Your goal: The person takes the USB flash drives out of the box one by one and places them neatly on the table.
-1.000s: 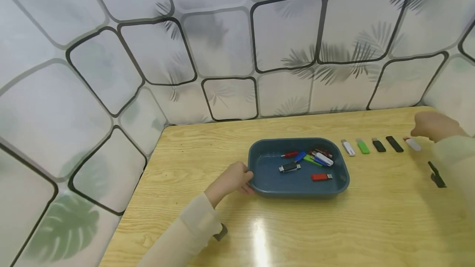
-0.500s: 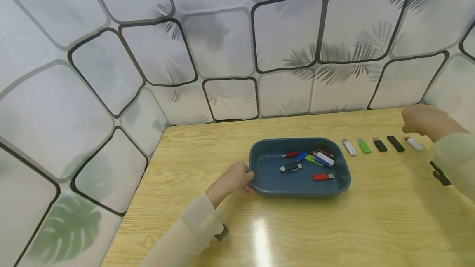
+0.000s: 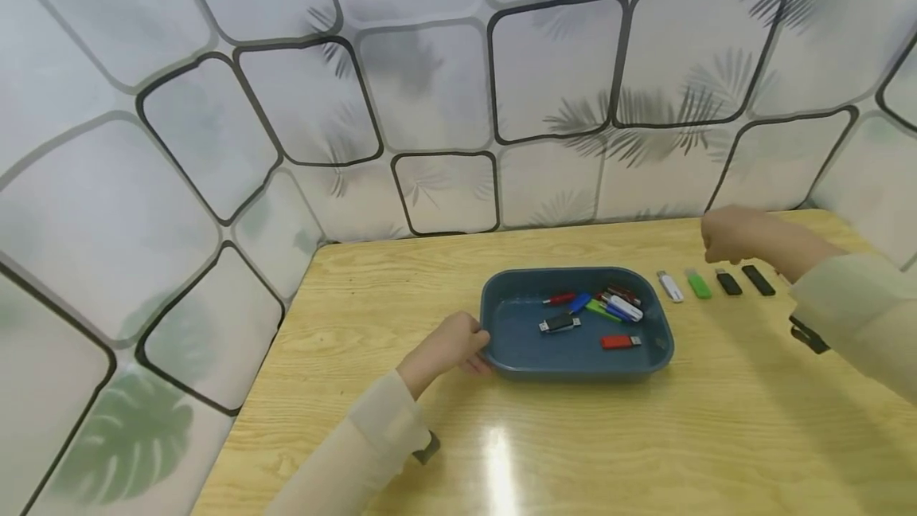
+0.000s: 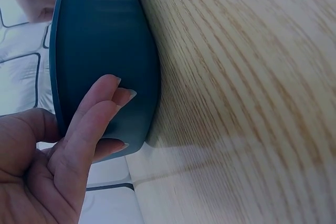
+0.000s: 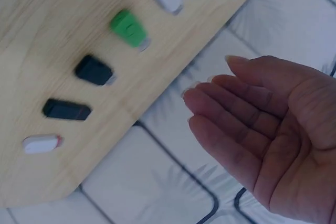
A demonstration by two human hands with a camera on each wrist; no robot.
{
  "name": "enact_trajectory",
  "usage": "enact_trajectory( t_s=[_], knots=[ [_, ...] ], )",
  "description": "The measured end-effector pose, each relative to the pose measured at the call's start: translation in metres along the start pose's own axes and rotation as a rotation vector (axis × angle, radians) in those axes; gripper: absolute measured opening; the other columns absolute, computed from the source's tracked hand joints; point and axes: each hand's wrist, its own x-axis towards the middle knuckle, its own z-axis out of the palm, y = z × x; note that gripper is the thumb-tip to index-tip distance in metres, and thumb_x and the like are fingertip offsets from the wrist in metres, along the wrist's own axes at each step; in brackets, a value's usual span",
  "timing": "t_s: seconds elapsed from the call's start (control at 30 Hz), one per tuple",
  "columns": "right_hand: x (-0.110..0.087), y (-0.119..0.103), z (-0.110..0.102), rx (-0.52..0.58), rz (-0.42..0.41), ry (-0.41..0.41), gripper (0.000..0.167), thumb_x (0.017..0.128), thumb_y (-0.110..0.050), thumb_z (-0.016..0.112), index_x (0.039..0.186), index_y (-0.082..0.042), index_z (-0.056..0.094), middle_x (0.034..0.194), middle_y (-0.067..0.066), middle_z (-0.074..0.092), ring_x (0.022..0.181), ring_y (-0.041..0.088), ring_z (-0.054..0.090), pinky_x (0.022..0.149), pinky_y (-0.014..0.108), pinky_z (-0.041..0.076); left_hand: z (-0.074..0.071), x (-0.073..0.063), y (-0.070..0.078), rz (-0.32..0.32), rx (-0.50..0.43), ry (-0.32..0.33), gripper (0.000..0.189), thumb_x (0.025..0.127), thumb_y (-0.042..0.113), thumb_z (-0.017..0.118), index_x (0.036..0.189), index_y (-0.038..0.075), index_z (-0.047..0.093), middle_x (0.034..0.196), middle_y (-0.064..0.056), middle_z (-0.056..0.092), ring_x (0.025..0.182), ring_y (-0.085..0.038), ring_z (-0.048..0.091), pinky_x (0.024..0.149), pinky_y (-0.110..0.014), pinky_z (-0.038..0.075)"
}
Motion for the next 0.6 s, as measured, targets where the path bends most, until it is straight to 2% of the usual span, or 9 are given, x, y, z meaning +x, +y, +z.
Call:
enact_trajectory(
  t_s=[0.13, 0.3, 0.37, 0.47, 0.6],
  knots=[
    [0.002, -0.027, -0.006, 0.007, -0.058, -0.023, 0.032, 0.084, -0.007, 0.060, 0.055, -0.014, 0.048, 0.051, -0.001, 0.057, 0.048, 0.012, 0.052, 0.047, 0.024, 0.038, 0.000, 0.000, 0.000, 0.004, 0.002, 0.000, 0.027, 0.092, 0.005, 0.043, 0.083, -0.011, 0.062, 0.068, -0.017, 0.069, 0.067, -0.031, 0.071, 0.059, -0.033, 0.061],
    [0.005, -0.059, -0.007, -0.032, -0.129, 0.001, 0.038, 0.081, -0.005, 0.062, 0.051, -0.017, 0.043, 0.046, -0.004, 0.052, 0.045, 0.009, 0.049, 0.045, 0.021, 0.032, 0.001, 0.000, 0.000, -0.001, 0.003, 0.003, 0.026, 0.092, 0.005, 0.043, 0.085, -0.012, 0.062, 0.069, -0.017, 0.069, 0.067, -0.030, 0.071, 0.059, -0.033, 0.061],
    [0.007, -0.070, -0.007, -0.045, -0.141, 0.013, 0.044, 0.080, -0.006, 0.063, 0.050, -0.020, 0.035, 0.042, -0.008, 0.043, 0.042, 0.006, 0.040, 0.045, 0.019, 0.024, 0.000, -0.001, 0.001, -0.002, 0.003, 0.002, 0.026, 0.093, 0.005, 0.043, 0.086, -0.012, 0.062, 0.069, -0.017, 0.069, 0.067, -0.030, 0.071, 0.059, -0.032, 0.061],
    [0.012, -0.084, -0.008, -0.082, -0.173, 0.018, 0.046, 0.080, -0.007, 0.066, 0.050, -0.020, 0.034, 0.045, -0.011, 0.029, 0.045, 0.004, 0.023, 0.046, 0.018, 0.017, 0.000, -0.002, 0.001, -0.001, 0.004, 0.001, 0.027, 0.093, 0.005, 0.043, 0.087, -0.012, 0.062, 0.070, -0.016, 0.069, 0.067, -0.029, 0.071, 0.059, -0.032, 0.061],
    [0.021, -0.099, -0.008, -0.105, -0.197, -0.008, 0.044, 0.080, -0.007, 0.068, 0.052, -0.019, 0.036, 0.050, -0.009, 0.023, 0.049, 0.006, 0.016, 0.048, 0.020, 0.016, 0.000, -0.001, 0.001, -0.007, 0.003, -0.001, 0.027, 0.093, 0.006, 0.043, 0.089, -0.013, 0.063, 0.071, -0.016, 0.069, 0.067, -0.028, 0.071, 0.059, -0.031, 0.060]
  ],
)
